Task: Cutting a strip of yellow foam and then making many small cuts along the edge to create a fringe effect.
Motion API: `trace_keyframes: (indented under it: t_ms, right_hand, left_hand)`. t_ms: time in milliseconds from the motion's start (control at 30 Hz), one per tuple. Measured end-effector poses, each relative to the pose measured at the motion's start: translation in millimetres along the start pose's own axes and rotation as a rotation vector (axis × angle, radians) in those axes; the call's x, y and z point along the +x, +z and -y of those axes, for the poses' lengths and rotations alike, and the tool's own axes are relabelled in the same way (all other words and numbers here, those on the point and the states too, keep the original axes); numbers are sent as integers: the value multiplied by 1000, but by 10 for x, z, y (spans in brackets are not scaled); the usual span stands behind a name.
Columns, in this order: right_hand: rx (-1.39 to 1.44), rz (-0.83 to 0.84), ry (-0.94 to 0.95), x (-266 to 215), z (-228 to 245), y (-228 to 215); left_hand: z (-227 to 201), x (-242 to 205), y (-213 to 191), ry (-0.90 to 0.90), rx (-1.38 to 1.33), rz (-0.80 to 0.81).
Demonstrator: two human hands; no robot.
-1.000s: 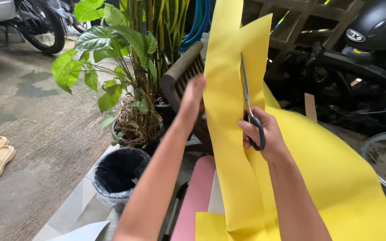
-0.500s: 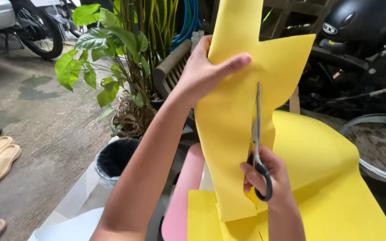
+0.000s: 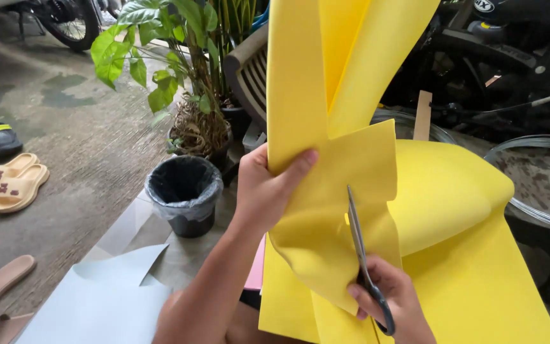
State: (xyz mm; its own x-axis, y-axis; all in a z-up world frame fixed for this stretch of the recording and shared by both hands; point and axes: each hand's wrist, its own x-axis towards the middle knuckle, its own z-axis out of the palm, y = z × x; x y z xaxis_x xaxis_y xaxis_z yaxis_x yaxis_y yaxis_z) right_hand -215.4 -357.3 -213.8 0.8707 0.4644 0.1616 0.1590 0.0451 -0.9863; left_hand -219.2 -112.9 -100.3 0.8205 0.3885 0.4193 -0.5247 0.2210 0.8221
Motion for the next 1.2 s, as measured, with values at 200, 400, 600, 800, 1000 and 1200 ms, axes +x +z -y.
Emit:
trace_keyframes:
  t_ms: [200,400,600,800,1000,1200]
  right_hand:
    - [-47,-34,112,-236,326,-14]
    - [-10,34,166,-368,247,-131]
    - [-93,50,146,-485,61,-187]
    - [-204,34,206,-585,231,-98]
    - [-160,122,170,-742,6,-173]
    - [-83,163,352,-1056,-409,-330]
  left_hand:
    - [41,-298,122,127,-40,-73]
    - [222,-493,84,96,-157,-52]
    - [106,-628,55,13,-288,175]
    - [259,-738,46,-54,-335,121]
    - [502,-1010,-4,-392,-264,-24]
    - [847,-1502,-156,-423,-364,-67]
